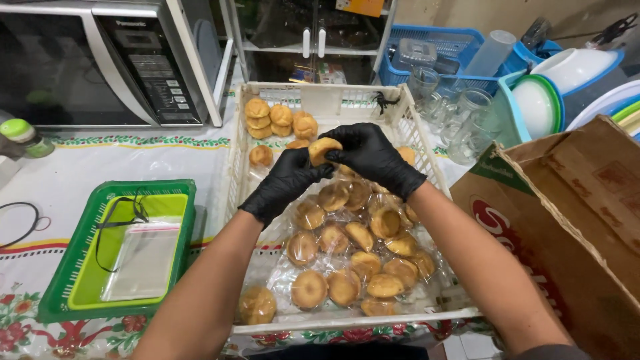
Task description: Individually bagging small round pastries from a large crate into clear plastic bags
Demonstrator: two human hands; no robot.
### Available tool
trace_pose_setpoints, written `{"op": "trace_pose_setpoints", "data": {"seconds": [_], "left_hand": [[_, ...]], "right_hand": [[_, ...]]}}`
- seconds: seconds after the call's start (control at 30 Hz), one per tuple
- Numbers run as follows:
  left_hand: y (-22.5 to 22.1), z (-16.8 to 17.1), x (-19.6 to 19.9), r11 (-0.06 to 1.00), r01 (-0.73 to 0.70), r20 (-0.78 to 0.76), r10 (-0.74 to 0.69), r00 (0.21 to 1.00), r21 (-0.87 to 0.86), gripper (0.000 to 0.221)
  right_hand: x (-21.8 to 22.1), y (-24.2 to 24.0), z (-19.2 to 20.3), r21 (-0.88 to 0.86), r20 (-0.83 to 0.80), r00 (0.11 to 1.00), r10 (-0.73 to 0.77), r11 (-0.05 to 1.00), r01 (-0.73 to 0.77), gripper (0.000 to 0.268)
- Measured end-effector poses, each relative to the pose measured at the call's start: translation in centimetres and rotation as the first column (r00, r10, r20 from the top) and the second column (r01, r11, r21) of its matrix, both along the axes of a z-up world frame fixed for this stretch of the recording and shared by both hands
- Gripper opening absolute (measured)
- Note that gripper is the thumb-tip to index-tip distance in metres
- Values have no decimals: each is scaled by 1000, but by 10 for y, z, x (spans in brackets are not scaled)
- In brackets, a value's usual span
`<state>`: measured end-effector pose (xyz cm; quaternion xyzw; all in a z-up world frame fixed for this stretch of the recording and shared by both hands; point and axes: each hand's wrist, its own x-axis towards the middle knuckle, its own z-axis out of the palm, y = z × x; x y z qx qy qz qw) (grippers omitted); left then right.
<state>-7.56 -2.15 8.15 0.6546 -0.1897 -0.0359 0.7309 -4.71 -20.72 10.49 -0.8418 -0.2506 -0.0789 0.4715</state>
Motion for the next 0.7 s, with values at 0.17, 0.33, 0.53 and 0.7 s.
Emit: {"op": "trace_pose_setpoints", "data": {"seconds": [0.17,0.33,0.53,0.7], "left_hand": [[8,-16,5,997,76,-53,-76,996,-4,52],[8,-19,6,993,117,-25,-117,993,2,62],[17,0,-4,986,149,37,-146,989,-80,70],[19,-4,0,984,146,11,-146,989,-102,86]], "right_hand": [[-6,-11,11,-268,12,1000,11,963,-8,39],[-10,-5,9,-353,45,999,18,936,0,36],[-14,3,13,-154,31,995,97,984,-91,39],[-35,1,36,-187,-68,983,172,965,-182,32]]}}
